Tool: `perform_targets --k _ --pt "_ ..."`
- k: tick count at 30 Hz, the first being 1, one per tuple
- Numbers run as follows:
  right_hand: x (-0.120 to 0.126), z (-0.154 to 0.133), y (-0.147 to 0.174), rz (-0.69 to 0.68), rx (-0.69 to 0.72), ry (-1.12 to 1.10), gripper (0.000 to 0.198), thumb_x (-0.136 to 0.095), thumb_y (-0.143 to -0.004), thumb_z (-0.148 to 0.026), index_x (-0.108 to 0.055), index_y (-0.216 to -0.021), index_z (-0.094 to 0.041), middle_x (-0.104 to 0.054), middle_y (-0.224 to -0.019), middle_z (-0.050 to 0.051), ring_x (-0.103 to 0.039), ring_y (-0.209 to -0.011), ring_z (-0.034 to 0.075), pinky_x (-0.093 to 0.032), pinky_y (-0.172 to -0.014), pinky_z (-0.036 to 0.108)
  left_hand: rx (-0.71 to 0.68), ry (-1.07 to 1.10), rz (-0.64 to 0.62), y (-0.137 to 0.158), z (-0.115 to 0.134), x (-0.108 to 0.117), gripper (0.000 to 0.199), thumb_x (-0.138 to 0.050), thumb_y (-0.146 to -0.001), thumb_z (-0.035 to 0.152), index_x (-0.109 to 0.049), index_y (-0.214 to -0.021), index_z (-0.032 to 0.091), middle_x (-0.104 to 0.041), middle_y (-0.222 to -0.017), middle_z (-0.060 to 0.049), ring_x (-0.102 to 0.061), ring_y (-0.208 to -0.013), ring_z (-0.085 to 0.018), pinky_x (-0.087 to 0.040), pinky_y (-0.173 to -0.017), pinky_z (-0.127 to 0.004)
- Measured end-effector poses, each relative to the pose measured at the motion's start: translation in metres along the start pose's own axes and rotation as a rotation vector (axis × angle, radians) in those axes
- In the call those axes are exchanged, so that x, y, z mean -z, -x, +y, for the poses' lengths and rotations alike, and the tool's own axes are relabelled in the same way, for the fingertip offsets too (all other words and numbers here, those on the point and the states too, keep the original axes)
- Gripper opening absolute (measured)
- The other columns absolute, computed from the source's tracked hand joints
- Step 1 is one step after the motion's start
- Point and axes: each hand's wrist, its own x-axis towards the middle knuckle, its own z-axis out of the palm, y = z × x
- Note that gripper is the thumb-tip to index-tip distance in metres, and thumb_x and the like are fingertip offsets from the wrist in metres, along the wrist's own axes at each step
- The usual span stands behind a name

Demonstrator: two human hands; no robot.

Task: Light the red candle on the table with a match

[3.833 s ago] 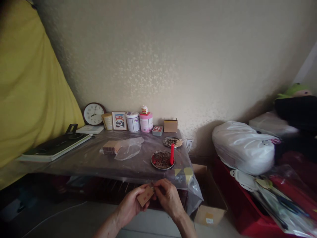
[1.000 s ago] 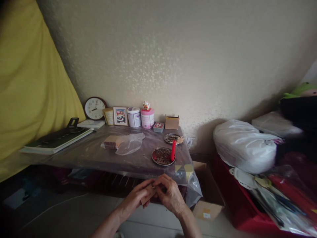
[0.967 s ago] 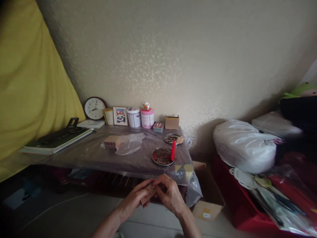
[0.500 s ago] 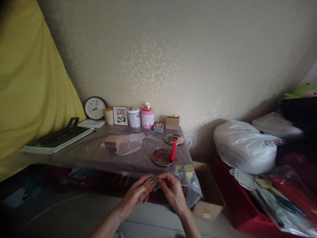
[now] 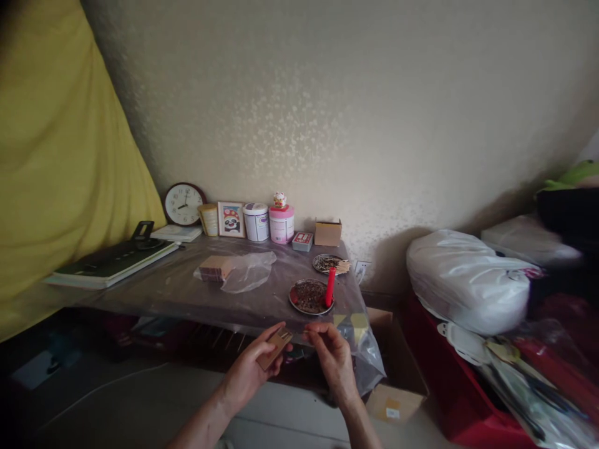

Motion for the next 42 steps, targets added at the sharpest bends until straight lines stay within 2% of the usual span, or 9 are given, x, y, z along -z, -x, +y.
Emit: perform_targets --k 5,11,18,22,27,32,38,42 --pt "-0.004 0.008 0.002 -0.063 0.028 0.051 0.028 -0.064 -0.075 -0.045 -0.063 -0.084 -0.019 -0.067 -0.084 0.004 -0.063 -0.081 0.019 -0.05 -0.076 0.03 -0.057 -0.065 0.009 -0.002 -0.002 0.0 0.058 -0.05 -0.071 0.024 -0.043 -0.128 0.015 -0.068 -0.087 -0.01 -0.056 -0.066 -0.016 -0.035 -0.057 -0.027" --pt "-0.01 0.001 0.01 -0.187 0.092 0.372 0.024 -0.057 -0.083 -0.036 -0.058 -0.101 -0.021 -0.065 -0.102 0.006 -0.062 -0.097 0.022 -0.048 -0.085 0.034 -0.088 -0.064 0.076 -0.002 -0.001 0.002 0.054 -0.049 -0.074 0.022 -0.044 -0.127 0.018 -0.066 -0.094 -0.007 -0.056 -0.068 -0.015 -0.037 -0.06 -0.027" --pt "-0.02 0.009 0.017 -0.241 0.291 0.587 0.044 -0.062 -0.078 -0.027 -0.047 -0.118 -0.022 -0.057 -0.116 0.007 -0.054 -0.109 0.022 -0.045 -0.094 0.037 -0.127 -0.016 0.041 -0.002 -0.004 0.002 0.051 -0.048 -0.077 0.02 -0.042 -0.128 0.019 -0.067 -0.099 -0.007 -0.058 -0.091 -0.02 -0.04 -0.074 -0.029" --pt "-0.023 0.015 0.019 -0.253 0.377 0.681 0.053 -0.063 -0.077 -0.03 -0.041 -0.125 -0.021 -0.051 -0.125 0.01 -0.047 -0.118 0.025 -0.042 -0.099 0.04 -0.123 -0.015 0.033 -0.001 -0.004 0.001 0.05 -0.047 -0.077 0.019 -0.043 -0.127 0.021 -0.067 -0.102 -0.006 -0.059 -0.088 -0.019 -0.04 -0.078 -0.031" --pt "-0.021 0.02 0.019 -0.256 0.428 0.761 0.062 -0.064 -0.076 -0.041 -0.039 -0.128 -0.019 -0.048 -0.129 0.012 -0.044 -0.122 0.027 -0.041 -0.101 0.042 -0.131 -0.017 0.038 -0.003 -0.005 0.001 0.049 -0.047 -0.077 0.019 -0.045 -0.126 0.022 -0.065 -0.105 -0.005 -0.059 -0.085 -0.018 -0.041 -0.076 -0.031" --pt "-0.02 0.025 0.017 -0.252 0.456 0.788 0.057 -0.063 -0.077 -0.042 -0.041 -0.125 -0.02 -0.047 -0.13 0.011 -0.046 -0.122 0.027 -0.044 -0.099 0.041 -0.16 0.015 0.017 -0.005 -0.007 0.0 0.048 -0.046 -0.077 0.016 -0.045 -0.125 0.02 -0.065 -0.099 -0.006 -0.058 -0.088 -0.018 -0.041 -0.076 -0.031" --pt "-0.02 0.025 0.015 -0.252 0.458 0.786 0.053 -0.062 -0.078 -0.041 -0.043 -0.124 -0.022 -0.049 -0.128 0.01 -0.048 -0.12 0.025 -0.045 -0.098 0.039 -0.152 0.022 0.0 -0.006 -0.008 0.001 0.049 -0.046 -0.078 0.017 -0.043 -0.127 0.018 -0.065 -0.099 -0.007 -0.058 -0.075 -0.015 -0.041 -0.073 -0.031" --pt "-0.02 0.025 0.014 -0.241 0.471 0.788 0.052 -0.062 -0.077 -0.04 -0.045 -0.123 -0.021 -0.051 -0.128 0.01 -0.049 -0.119 0.026 -0.046 -0.097 0.038 -0.158 0.037 -0.017 -0.008 -0.009 0.003 0.049 -0.046 -0.078 0.016 -0.043 -0.127 0.018 -0.065 -0.102 -0.008 -0.058 -0.074 -0.015 -0.041 -0.072 -0.032"
